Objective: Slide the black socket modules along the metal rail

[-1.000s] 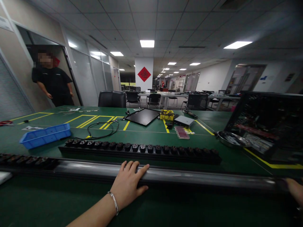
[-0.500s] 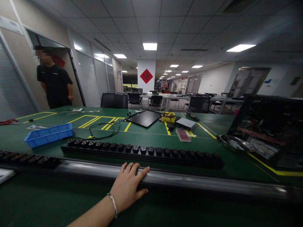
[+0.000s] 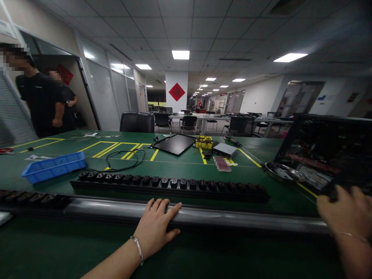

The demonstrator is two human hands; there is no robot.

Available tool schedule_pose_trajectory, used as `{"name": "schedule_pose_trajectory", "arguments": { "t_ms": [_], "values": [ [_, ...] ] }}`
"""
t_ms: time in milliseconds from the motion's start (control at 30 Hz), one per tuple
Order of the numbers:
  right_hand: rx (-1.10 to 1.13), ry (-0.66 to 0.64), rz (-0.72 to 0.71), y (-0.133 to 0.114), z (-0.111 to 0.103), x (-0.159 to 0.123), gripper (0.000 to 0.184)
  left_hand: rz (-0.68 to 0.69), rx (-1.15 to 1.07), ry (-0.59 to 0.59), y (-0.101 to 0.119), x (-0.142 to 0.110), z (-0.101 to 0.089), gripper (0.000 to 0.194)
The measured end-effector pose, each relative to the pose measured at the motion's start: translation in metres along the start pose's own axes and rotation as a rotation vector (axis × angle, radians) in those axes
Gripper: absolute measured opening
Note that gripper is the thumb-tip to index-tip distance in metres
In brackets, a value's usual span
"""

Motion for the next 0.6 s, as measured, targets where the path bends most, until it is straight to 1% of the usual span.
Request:
{"name": "schedule_pose_trajectory", "arguments": {
  "t_ms": [33,67,133,167,200,233,267,300,333,400,500,567,600],
  "values": [
    [0.032,0.022,-0.065,-0.034,-0.011,-0.004,0.060,0.001,0.002,0.003,0.000,0.000,0.000,0.068],
    [0.084,0.019,-0.177,-0.077,-0.022,-0.012,0.060,0.003,0.003,0.005,0.000,0.000,0.000,0.068],
    [0.241,-0.044,-0.455,-0.168,-0.048,-0.046,0.055,0.006,0.005,0.009,0.001,0.000,-0.001,0.067],
    [0.309,-0.097,-0.593,-0.209,-0.062,-0.070,0.051,0.007,0.005,0.011,0.001,0.000,-0.001,0.067],
    [0.355,-0.158,-0.726,-0.246,-0.074,-0.097,0.048,0.008,0.006,0.012,0.001,-0.001,-0.002,0.067],
    [0.389,-0.218,-0.847,-0.275,-0.086,-0.125,0.047,0.008,0.009,0.014,0.002,-0.001,-0.002,0.067],
    [0.419,-0.273,-0.948,-0.297,-0.095,-0.152,0.048,0.009,0.013,0.016,0.003,-0.001,-0.003,0.066],
    [0.440,-0.331,-1.017,-0.311,-0.101,-0.175,0.048,0.011,0.016,0.017,0.003,-0.001,-0.004,0.066],
    [0.452,-0.387,-1.061,-0.320,-0.103,-0.193,0.049,0.014,0.016,0.015,0.003,-0.001,-0.005,0.064],
    [0.452,-0.475,-1.093,-0.324,-0.099,-0.216,0.049,0.028,0.001,0.011,0.004,-0.002,-0.006,0.057],
    [0.433,-0.532,-1.081,-0.321,-0.087,-0.224,0.048,0.068,-0.060,0.010,0.000,-0.002,-0.009,0.045],
    [0.435,-0.541,-1.073,-0.319,-0.083,-0.223,0.045,0.078,-0.110,0.014,-0.011,-0.001,-0.014,0.040],
    [0.442,-0.541,-1.072,-0.319,-0.083,-0.222,0.044,0.070,-0.122,0.028,-0.020,0.000,-0.019,0.038]
  ]
}}
Point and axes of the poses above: each hand's wrist, its own x-axis towards the middle knuckle, its own z-axis out of the palm, y = z × x, the point moved 10 cm from there along x, towards the middle knuckle, and after that the axes turned 8 degrees about -x, right-handed, at the moved point
